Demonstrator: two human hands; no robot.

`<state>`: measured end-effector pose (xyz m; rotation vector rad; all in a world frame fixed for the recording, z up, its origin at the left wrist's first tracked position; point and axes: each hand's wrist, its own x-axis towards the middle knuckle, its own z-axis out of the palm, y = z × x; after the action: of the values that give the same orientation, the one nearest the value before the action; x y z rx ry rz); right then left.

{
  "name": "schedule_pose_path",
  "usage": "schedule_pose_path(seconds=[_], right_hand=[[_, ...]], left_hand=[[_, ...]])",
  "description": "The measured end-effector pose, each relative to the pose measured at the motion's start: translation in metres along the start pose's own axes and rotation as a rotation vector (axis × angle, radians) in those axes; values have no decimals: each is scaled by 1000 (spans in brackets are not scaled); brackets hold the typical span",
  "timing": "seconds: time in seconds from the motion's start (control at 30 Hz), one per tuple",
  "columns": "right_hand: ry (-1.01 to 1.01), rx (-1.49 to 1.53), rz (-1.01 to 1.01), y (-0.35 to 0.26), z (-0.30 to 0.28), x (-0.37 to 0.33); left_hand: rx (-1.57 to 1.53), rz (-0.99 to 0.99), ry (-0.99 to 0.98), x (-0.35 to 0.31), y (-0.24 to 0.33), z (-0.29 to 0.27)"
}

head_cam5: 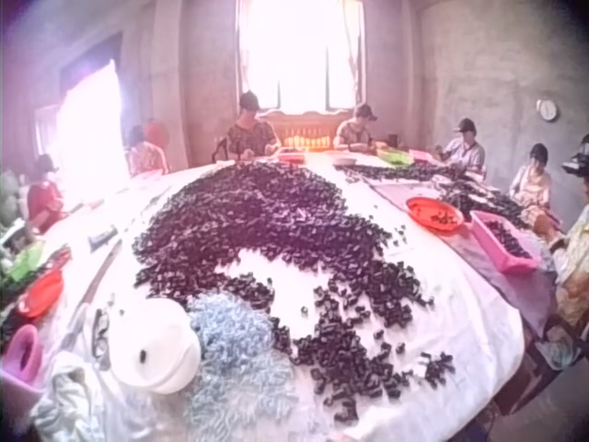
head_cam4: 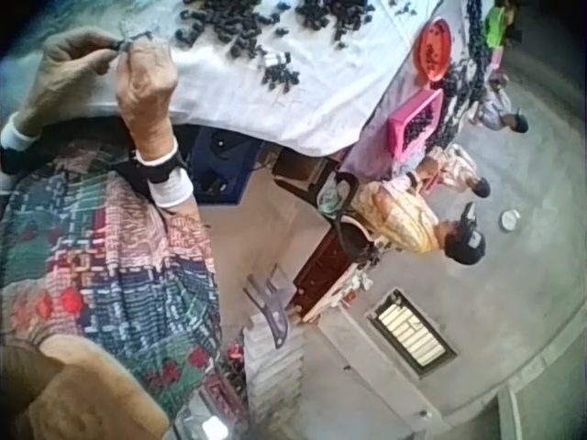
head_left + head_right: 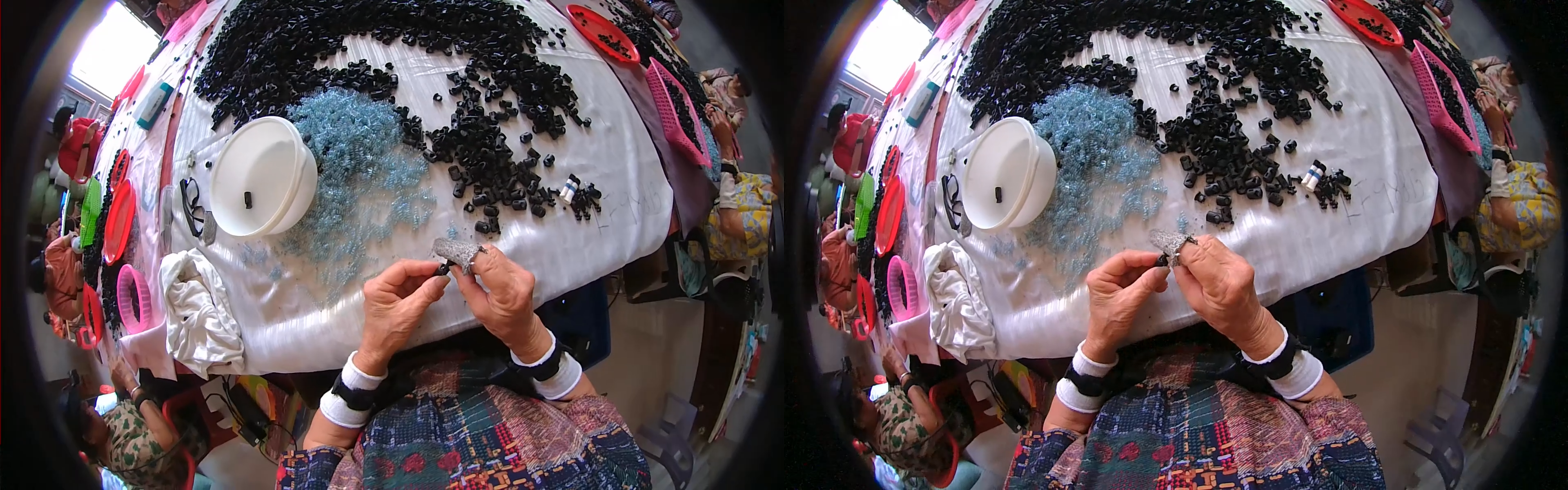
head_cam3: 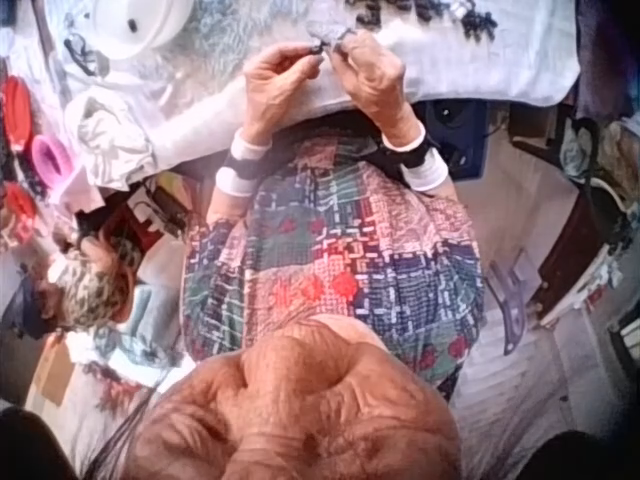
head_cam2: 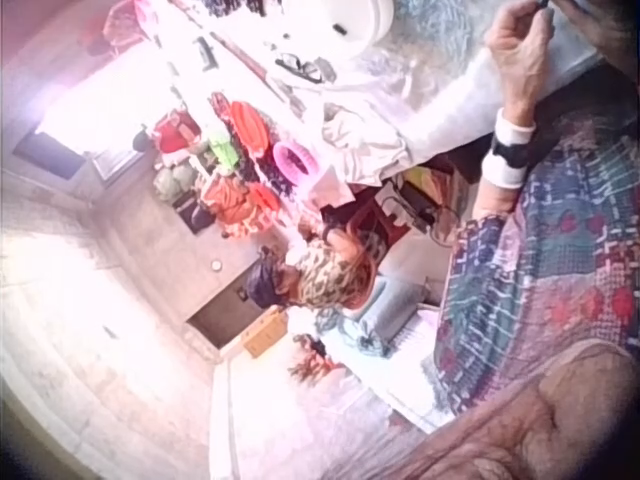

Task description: The worker is hand-assembling small plastic components by inserting clear beads into pre-formed holes.

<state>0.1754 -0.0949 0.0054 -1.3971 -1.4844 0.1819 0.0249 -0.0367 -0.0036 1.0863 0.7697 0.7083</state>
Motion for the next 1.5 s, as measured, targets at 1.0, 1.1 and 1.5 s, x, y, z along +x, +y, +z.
schedule_pose_path(seconds=[1.0,1.1,1.5], right_hand=[[-60,-21,64,0,5,-4],[-59,-25,45,0,3,-2],[-72,-66,-28,-4,6,2]], left_hand=[[101,-34,31,0,-7,-1],[52,-72,11,1,-2,-1],[62,-199,67,8,11,3]])
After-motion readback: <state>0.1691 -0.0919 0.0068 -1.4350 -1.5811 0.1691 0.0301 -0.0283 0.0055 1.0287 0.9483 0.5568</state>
